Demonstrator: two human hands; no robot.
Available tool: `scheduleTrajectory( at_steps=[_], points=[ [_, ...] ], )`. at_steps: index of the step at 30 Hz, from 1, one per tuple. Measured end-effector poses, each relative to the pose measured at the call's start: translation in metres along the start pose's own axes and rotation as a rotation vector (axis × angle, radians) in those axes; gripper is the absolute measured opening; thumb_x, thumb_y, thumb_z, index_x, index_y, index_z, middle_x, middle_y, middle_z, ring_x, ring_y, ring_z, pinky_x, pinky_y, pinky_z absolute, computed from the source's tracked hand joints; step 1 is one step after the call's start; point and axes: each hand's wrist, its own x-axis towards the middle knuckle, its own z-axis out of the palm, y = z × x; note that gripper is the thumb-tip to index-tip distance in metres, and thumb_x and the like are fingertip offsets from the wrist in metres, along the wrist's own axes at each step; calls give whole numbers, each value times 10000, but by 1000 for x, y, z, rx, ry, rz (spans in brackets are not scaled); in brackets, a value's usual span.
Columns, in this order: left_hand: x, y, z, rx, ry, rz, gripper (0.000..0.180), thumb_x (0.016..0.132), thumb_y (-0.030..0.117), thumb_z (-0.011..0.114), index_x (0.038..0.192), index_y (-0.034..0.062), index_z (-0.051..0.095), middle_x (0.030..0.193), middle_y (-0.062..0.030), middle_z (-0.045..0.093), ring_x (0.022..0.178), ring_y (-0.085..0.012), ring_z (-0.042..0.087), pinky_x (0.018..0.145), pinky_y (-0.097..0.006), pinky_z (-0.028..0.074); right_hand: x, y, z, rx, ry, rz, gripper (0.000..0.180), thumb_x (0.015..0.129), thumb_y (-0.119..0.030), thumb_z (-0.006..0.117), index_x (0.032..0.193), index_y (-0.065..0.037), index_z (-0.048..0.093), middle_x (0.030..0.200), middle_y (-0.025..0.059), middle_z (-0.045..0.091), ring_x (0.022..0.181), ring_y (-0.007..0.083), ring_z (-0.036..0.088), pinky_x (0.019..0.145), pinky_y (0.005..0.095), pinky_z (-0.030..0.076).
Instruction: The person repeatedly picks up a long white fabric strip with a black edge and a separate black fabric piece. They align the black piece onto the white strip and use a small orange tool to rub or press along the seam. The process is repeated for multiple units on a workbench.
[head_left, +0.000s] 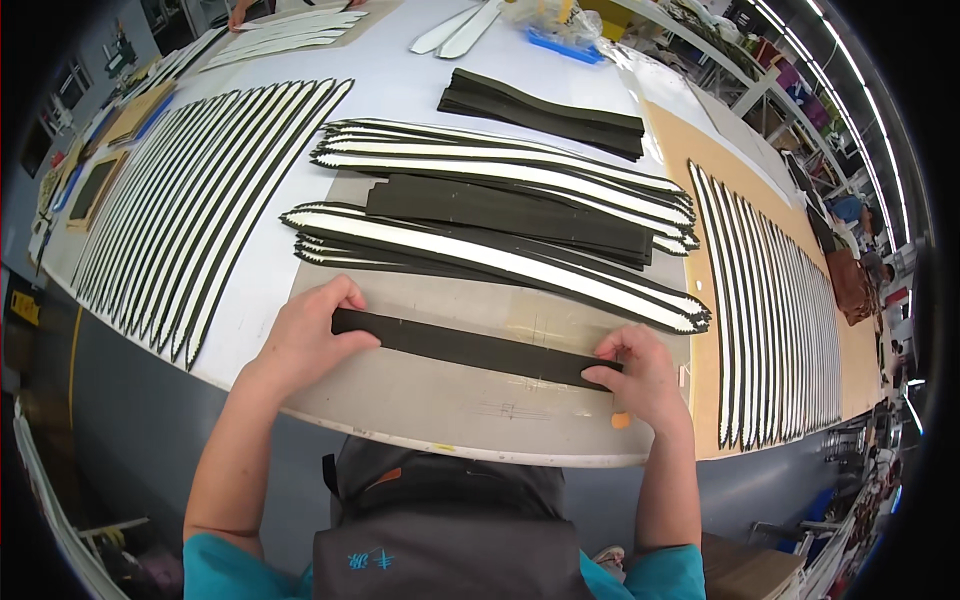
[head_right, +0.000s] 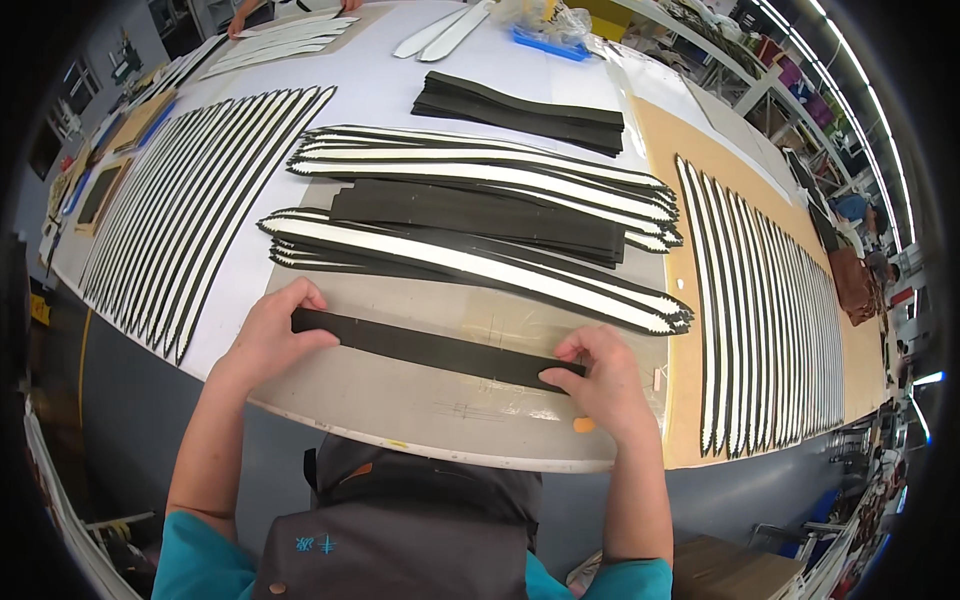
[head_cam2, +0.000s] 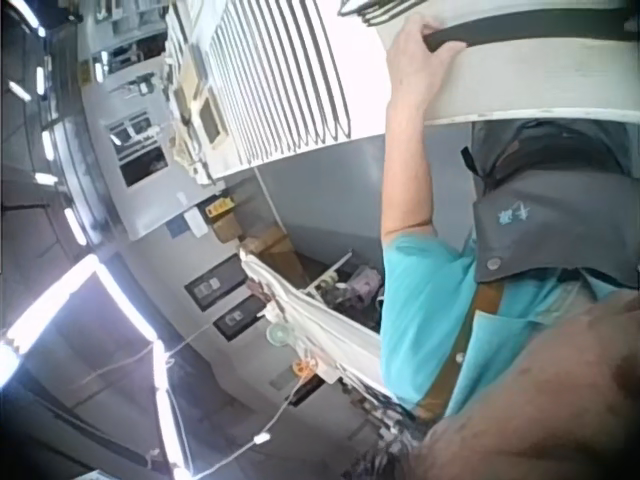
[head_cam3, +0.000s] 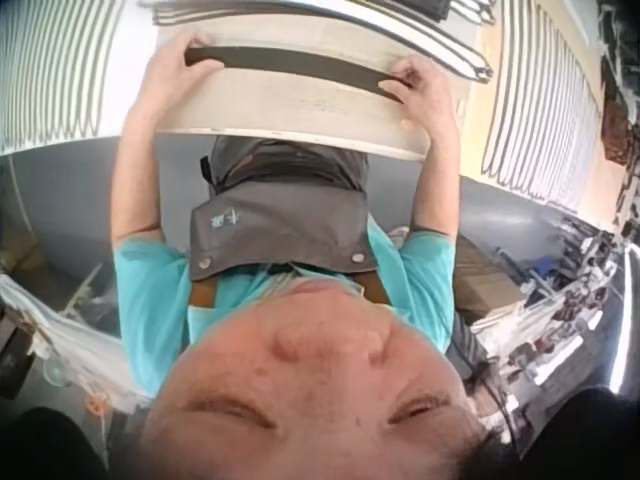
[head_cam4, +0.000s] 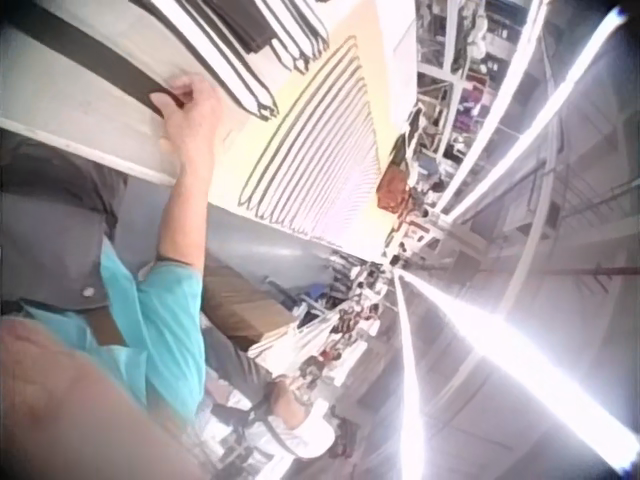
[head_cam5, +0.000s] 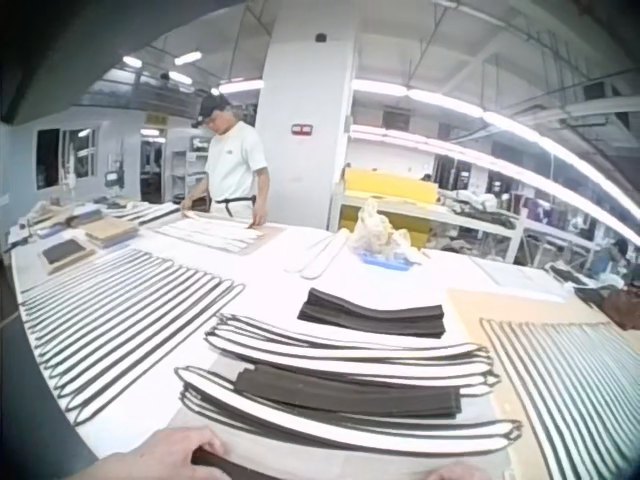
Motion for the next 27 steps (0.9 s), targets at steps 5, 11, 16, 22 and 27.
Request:
scheduleTrajectory(
  at_steps=[5,11,16,22,27],
  points=[
    [54,15,-7,-242,26,91,89,906,55,754,945,9,688,853,4,695,820,-81,606,777,-267,504,27,1,-29,243,78,88,119,849,-26,814,917,-24,716,776,-33,693,711,38,594,663,226,488],
    [133,29,-6,126,249,309,202,931,171,755,1073,32,713,1003,-40,719,972,-187,632,902,-343,481,118,1,-52,-106,434,-68,167,883,-101,795,1017,-13,749,999,76,747,899,162,711,822,310,554],
    [112,34,17,331,149,481,316,883,187,786,1170,76,716,1216,-79,669,1176,-285,569,1007,-420,432,81,0,-44,-94,293,-59,218,845,-120,830,1033,-34,760,1037,95,733,961,233,704,891,345,545],
    [97,17,48,301,203,529,362,823,178,837,1156,87,725,1136,-54,635,1085,-275,560,965,-392,455,42,10,-16,-389,274,-138,490,713,-92,888,1174,-84,723,1240,93,652,1189,311,584,993,411,514],
    [101,22,49,293,153,477,380,779,156,862,1113,81,697,1091,-49,608,1076,-278,549,973,-401,442,41,24,-10,-332,345,-199,480,684,-79,898,1125,-73,708,1222,98,650,1178,324,583,993,418,513]
  ],
)
